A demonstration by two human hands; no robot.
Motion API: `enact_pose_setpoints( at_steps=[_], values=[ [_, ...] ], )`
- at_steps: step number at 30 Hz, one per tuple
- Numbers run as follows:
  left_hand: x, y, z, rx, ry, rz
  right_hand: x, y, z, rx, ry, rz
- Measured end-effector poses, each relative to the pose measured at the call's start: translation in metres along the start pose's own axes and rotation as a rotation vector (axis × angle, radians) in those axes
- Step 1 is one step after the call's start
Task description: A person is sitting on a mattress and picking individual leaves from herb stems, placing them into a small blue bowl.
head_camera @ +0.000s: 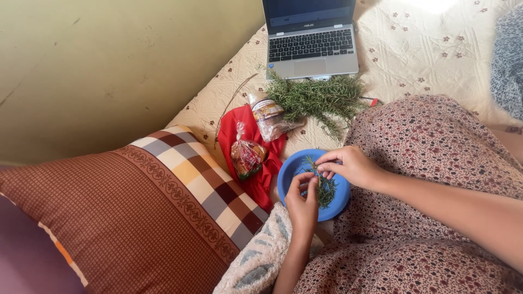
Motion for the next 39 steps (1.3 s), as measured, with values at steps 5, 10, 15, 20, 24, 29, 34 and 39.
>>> enact_pose_setpoints(
  at_steps=[5,10,15,20,24,29,34,39],
  values=[
    [-0.001,-0.001,-0.006,-0.106,-0.37,-0.046,-0.001,-0.002,0.006,0.053,0.08,-0.015],
    [-0.004,0.006,0.014,-0.069,-0.447,-0.088,-0.008,-0.009,0.021,0.159,0.025,-0.01],
    [-0.002,0.008,0.01,-0.011,-0.468,-0.091,-0.011,-0.015,0.031,0.267,-0.113,-0.031],
    [-0.003,0.008,0.012,0.036,-0.505,-0.049,-0.01,-0.021,0.04,0.371,-0.194,-0.022],
    [-0.008,0.007,0.014,0.047,-0.579,-0.048,-0.007,-0.02,0.036,0.382,-0.264,-0.05],
    [-0.008,0.005,0.011,0.067,-0.666,-0.028,-0.008,-0.021,0.036,0.339,-0.171,-0.04],
    [-0.016,0.008,0.026,0.077,-0.699,-0.024,-0.01,-0.021,0.03,0.277,-0.092,-0.033],
    [-0.004,0.005,0.009,0.12,-0.756,-0.063,-0.01,-0.024,0.032,0.228,-0.109,0.033]
  ],
)
Point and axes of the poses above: each hand's wrist, its own y-axis towards the middle knuckle, its own x-axis out of the back of the hand, z = x × y, the point moved 3 cm from there along y, towards the middle knuckle, and after that the axes turned 2 degrees about x, right-handed, at the moved point
